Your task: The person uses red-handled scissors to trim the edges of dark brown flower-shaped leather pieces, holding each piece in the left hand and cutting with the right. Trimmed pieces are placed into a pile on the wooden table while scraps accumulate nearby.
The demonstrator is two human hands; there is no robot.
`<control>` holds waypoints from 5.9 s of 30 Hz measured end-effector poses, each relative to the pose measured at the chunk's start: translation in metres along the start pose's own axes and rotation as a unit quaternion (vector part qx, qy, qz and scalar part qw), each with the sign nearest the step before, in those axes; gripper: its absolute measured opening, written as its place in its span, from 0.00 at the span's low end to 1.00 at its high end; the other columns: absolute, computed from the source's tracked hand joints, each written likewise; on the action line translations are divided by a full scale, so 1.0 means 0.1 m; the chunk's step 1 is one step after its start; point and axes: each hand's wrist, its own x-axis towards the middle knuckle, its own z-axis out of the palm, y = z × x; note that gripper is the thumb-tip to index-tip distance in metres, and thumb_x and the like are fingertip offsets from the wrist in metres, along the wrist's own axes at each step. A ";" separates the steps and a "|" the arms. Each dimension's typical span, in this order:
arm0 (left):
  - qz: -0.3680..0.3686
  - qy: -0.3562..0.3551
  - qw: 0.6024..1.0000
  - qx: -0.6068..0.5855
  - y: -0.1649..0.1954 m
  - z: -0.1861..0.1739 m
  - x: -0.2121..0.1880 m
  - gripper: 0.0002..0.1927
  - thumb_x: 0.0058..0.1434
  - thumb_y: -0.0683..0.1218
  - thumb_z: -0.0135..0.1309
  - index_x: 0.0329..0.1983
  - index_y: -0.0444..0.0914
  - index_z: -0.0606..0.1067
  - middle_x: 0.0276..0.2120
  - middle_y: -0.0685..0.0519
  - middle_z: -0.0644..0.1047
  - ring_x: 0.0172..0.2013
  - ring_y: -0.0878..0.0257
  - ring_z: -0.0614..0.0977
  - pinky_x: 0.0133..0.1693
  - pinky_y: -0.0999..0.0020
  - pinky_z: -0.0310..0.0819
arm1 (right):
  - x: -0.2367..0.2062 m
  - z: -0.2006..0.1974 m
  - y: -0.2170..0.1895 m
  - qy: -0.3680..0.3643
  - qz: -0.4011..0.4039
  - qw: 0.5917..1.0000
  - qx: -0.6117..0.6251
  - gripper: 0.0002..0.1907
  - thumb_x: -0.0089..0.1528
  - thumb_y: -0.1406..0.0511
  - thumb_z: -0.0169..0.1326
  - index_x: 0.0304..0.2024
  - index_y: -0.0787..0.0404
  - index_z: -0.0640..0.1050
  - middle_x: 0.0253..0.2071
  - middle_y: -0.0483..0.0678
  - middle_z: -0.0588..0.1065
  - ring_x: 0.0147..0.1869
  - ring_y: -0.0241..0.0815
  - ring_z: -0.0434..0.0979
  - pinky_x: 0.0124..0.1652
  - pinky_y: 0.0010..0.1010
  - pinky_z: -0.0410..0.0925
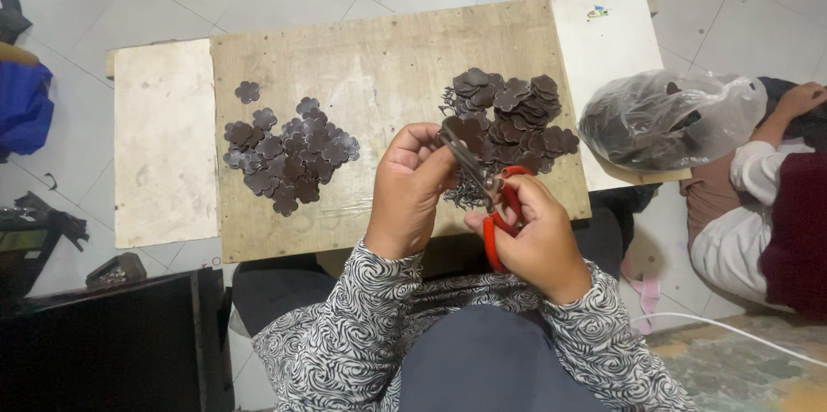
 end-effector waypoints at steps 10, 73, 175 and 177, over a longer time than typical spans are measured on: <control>-0.007 0.031 0.999 0.016 0.07 0.04 0.01 0.08 0.66 0.40 0.59 0.46 0.36 0.73 0.37 0.55 0.79 0.36 0.71 0.80 0.35 0.77 0.75 | -0.03 -0.14 0.03 -0.157 0.041 0.985 0.055 0.25 0.68 0.52 0.50 0.56 0.64 0.71 0.46 0.45 0.70 0.51 0.33 0.69 0.51 0.26 0.68; 0.026 0.027 0.995 0.088 -0.08 0.10 -0.05 0.07 0.65 0.38 0.58 0.37 0.35 0.71 0.32 0.52 0.80 0.30 0.70 0.80 0.35 0.74 0.78 | 0.00 -0.17 0.04 -0.187 0.074 0.961 0.189 0.31 0.67 0.39 0.46 0.39 0.61 0.69 0.31 0.40 0.63 0.33 0.30 0.62 0.33 0.22 0.62; -0.051 -0.067 0.978 0.190 0.08 -0.05 -0.08 0.06 0.65 0.40 0.57 0.42 0.32 0.74 0.34 0.56 0.80 0.33 0.74 0.79 0.35 0.79 0.73 | -0.02 -0.15 0.22 -0.265 0.054 0.949 0.164 0.35 0.66 0.35 0.41 0.42 0.60 0.68 0.37 0.44 0.65 0.40 0.34 0.65 0.41 0.26 0.66; -0.051 -0.078 0.982 0.166 0.07 -0.07 -0.08 0.06 0.66 0.39 0.57 0.43 0.32 0.74 0.35 0.55 0.80 0.35 0.73 0.79 0.37 0.79 0.73 | -0.03 -0.15 0.23 -0.268 0.064 0.945 0.176 0.35 0.67 0.36 0.41 0.42 0.60 0.68 0.36 0.44 0.64 0.39 0.34 0.64 0.41 0.26 0.66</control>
